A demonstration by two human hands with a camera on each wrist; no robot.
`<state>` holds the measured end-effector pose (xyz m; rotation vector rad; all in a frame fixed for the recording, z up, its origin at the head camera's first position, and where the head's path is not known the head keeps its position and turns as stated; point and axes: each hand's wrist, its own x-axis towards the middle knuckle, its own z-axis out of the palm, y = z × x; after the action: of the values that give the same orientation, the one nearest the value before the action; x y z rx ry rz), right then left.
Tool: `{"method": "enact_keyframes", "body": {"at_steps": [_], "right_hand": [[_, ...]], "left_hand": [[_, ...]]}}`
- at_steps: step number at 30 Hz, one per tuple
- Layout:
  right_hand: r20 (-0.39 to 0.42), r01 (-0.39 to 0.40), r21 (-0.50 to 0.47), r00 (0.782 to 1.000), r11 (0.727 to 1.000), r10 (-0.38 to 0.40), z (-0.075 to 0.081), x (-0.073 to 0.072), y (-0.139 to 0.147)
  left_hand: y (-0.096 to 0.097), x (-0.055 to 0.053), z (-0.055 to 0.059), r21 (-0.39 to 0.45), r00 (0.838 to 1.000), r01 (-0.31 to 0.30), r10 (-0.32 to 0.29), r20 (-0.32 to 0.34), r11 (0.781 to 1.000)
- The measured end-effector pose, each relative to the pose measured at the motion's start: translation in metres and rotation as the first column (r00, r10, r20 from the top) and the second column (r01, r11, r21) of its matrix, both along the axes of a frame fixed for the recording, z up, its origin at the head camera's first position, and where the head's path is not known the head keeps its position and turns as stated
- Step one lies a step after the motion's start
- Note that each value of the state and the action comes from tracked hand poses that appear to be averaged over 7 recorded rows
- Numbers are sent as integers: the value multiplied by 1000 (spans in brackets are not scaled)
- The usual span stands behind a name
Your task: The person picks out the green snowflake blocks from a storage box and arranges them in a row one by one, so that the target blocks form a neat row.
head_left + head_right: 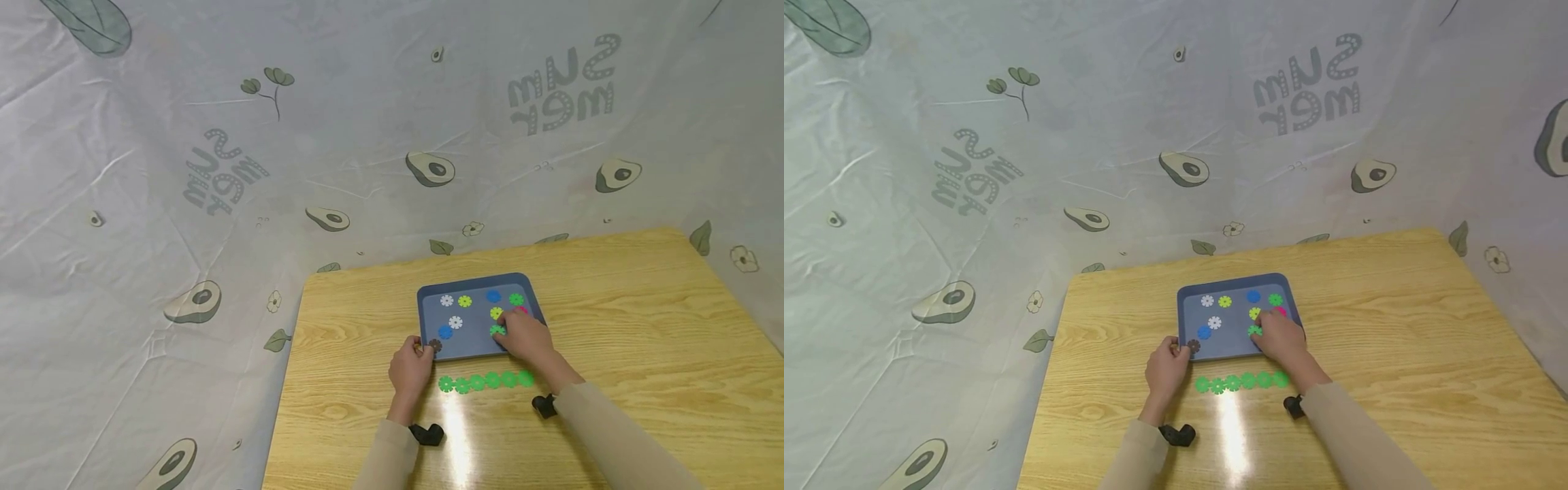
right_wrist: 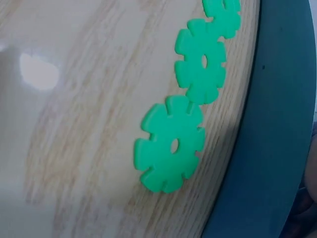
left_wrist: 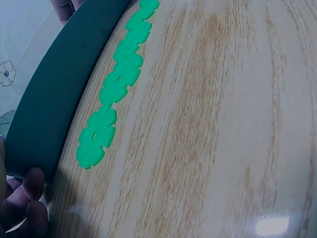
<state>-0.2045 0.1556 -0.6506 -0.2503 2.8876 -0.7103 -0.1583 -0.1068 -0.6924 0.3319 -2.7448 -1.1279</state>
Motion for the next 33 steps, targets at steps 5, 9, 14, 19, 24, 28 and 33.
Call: {"method": "enact_keyframes", "body": {"at_steps": [5, 9, 14, 19, 24, 28, 33], "right_hand": [[-19, 19, -6, 1000, 1000, -19, -1, 3, -2], [-29, 16, -26, 999, 1000, -17, -1, 5, -2], [-73, 16, -81, 997, 997, -22, -3, 8, -1], [-130, 26, -150, 990, 988, -46, 1, 13, 1], [-159, 47, -211, 984, 976, -81, 6, 22, 3], [-186, 64, -235, 976, 970, -109, 9, 30, 7], [-202, 81, -279, 969, 957, -141, 12, 39, 15]], "left_hand": [[0, 0, 0, 0, 1000, 3, -3, -1, 1000], [0, 1, 1, -3, 1000, 1, -1, 8, 1000], [1, 2, 1, -6, 1000, -4, 4, 8, 1000], [0, 2, -1, -12, 1000, -2, 1, -6, 1000], [0, 2, 1, 2, 1000, -1, 1, 4, 1000], [0, 2, 1, 1, 1000, -3, 3, 12, 1000], [0, 2, 1, 1, 1000, -3, 3, 14, 1000]]}}
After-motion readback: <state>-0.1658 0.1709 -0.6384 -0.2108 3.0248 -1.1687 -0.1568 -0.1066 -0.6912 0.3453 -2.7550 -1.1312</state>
